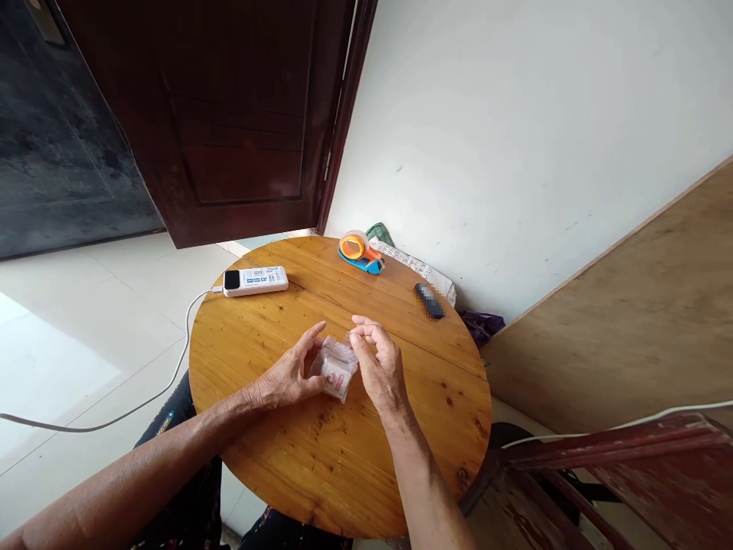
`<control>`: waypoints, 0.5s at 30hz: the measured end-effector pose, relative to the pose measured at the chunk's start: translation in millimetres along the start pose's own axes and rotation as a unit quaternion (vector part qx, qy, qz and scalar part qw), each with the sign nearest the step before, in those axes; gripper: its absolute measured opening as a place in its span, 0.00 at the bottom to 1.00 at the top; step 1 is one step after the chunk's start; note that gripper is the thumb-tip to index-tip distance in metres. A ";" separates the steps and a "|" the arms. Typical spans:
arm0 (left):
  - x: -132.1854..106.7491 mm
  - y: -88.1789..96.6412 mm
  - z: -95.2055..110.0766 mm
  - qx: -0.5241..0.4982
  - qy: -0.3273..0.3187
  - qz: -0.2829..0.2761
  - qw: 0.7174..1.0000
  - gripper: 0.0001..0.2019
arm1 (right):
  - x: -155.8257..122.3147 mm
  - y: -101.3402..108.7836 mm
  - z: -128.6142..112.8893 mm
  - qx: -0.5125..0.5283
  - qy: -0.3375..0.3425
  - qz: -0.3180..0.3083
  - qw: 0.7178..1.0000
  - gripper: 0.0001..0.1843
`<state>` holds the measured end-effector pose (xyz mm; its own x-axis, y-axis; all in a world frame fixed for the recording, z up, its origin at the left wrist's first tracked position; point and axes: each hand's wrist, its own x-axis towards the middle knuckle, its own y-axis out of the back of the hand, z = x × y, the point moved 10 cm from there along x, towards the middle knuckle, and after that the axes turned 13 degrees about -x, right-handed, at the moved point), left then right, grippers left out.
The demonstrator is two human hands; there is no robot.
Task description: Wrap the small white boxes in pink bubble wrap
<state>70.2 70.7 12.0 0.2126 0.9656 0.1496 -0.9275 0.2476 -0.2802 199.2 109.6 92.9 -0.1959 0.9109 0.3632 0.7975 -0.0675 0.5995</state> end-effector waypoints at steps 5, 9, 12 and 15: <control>-4.3 -8.0 15.0 -0.003 -0.011 -0.021 1.000 0.51 | 15.9 3.7 19.5 0.019 -0.045 0.019 0.999 0.12; -6.8 -6.3 14.5 -0.015 0.012 -0.033 0.999 0.41 | 35.9 -0.4 43.2 0.033 -0.085 0.031 0.995 0.14; -5.6 -2.8 8.5 -0.041 0.052 -0.018 0.998 0.31 | 48.8 -8.1 56.7 0.047 -0.102 0.038 0.993 0.17; -2.9 -2.5 5.4 -0.079 0.082 0.001 0.993 0.26 | 58.1 -16.9 63.8 0.056 -0.108 0.037 0.992 0.19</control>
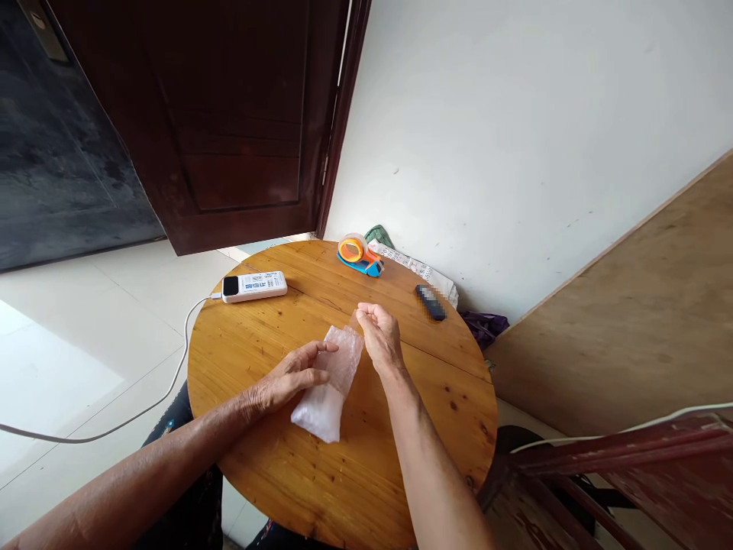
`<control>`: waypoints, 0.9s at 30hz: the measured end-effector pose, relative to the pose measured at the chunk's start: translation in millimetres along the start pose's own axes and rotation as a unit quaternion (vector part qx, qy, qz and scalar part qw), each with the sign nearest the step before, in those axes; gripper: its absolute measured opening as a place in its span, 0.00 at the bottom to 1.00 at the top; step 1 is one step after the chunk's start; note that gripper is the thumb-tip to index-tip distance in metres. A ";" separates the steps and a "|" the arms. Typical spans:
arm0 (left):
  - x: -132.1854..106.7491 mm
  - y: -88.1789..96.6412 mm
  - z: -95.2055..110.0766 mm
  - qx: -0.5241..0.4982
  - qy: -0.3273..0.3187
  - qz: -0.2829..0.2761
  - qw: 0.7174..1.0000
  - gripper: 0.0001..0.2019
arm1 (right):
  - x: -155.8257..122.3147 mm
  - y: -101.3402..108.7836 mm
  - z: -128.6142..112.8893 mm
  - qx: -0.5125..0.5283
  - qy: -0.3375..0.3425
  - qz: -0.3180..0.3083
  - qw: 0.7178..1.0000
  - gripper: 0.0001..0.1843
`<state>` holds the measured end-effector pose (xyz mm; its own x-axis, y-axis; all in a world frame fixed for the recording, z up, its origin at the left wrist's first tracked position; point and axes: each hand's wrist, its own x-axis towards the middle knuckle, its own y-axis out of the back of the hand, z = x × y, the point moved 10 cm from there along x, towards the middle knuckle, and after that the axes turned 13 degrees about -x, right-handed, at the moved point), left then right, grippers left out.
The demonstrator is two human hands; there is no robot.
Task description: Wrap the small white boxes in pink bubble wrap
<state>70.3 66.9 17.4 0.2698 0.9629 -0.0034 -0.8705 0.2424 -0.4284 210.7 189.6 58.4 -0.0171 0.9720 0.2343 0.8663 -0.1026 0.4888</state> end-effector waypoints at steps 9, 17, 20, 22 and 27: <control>2.2 7.1 5.4 -0.065 -0.008 0.045 0.997 0.29 | -31.4 22.7 -27.8 -0.157 0.035 0.011 0.987 0.23; 4.0 8.8 -1.1 -0.185 -0.022 0.042 0.982 0.33 | -70.0 0.5 -31.2 -0.260 0.043 -0.049 0.963 0.15; 6.6 17.0 4.2 -0.199 -0.040 0.067 0.977 0.31 | -62.8 10.7 -0.4 -0.075 -0.040 -0.031 0.996 0.17; 8.7 23.8 7.7 -0.210 -0.048 0.088 0.973 0.28 | -64.7 14.4 27.5 0.076 -0.141 -0.030 0.987 0.18; 12.4 32.4 12.5 -0.129 -0.042 0.110 0.985 0.25 | -75.7 16.5 50.4 0.211 -0.213 -0.021 0.954 0.19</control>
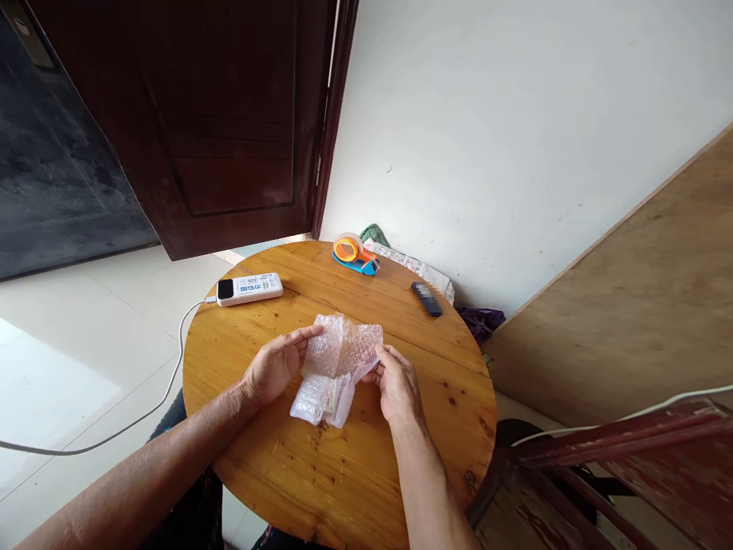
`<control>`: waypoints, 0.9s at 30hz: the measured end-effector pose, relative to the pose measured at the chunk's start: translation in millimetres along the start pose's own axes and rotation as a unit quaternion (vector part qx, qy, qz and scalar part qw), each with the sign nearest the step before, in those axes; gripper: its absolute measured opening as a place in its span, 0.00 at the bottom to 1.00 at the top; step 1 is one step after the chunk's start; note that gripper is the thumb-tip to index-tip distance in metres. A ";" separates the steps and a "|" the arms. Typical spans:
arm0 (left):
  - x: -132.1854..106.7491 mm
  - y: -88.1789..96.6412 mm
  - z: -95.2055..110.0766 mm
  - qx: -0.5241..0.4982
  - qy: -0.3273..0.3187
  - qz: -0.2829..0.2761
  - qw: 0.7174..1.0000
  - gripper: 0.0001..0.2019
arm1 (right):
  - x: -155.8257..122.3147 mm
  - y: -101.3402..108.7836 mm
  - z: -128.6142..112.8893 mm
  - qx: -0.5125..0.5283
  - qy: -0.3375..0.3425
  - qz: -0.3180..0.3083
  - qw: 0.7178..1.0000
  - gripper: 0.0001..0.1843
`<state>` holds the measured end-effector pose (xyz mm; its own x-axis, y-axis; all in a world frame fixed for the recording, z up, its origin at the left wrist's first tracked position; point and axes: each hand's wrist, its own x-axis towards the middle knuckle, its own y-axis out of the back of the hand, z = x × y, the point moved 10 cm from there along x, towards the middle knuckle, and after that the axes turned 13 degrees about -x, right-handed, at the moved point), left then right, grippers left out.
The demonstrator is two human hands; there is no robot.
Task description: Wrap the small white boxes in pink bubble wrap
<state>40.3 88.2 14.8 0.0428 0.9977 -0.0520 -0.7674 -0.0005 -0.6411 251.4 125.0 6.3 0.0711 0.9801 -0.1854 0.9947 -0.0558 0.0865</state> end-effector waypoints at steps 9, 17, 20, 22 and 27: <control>5.1 -37.3 38.0 0.610 -0.092 0.018 0.787 0.21 | 3.1 -4.7 -7.0 -0.001 0.051 -0.013 0.999 0.22; 41.8 5.4 41.4 0.525 -0.017 0.099 0.845 0.10 | 6.5 31.0 -18.2 -0.166 0.126 0.094 0.973 0.20; 47.5 24.3 39.1 0.520 -0.009 0.106 0.848 0.18 | 11.3 43.3 -28.6 -0.303 0.183 0.147 0.924 0.15; 46.8 29.3 40.3 0.529 -0.023 0.120 0.840 0.20 | 13.3 46.9 -30.5 -0.374 0.190 0.169 0.892 0.12; 31.9 4.9 61.1 0.568 -0.137 0.113 0.804 0.18 | -7.6 46.2 -45.4 -0.376 0.226 0.196 0.877 0.15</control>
<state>-1.3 124.2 56.8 -0.2022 0.9585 0.2010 -0.8316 -0.2765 0.4817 293.5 123.6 56.2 0.1909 0.8985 0.3952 0.5586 -0.4305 0.7090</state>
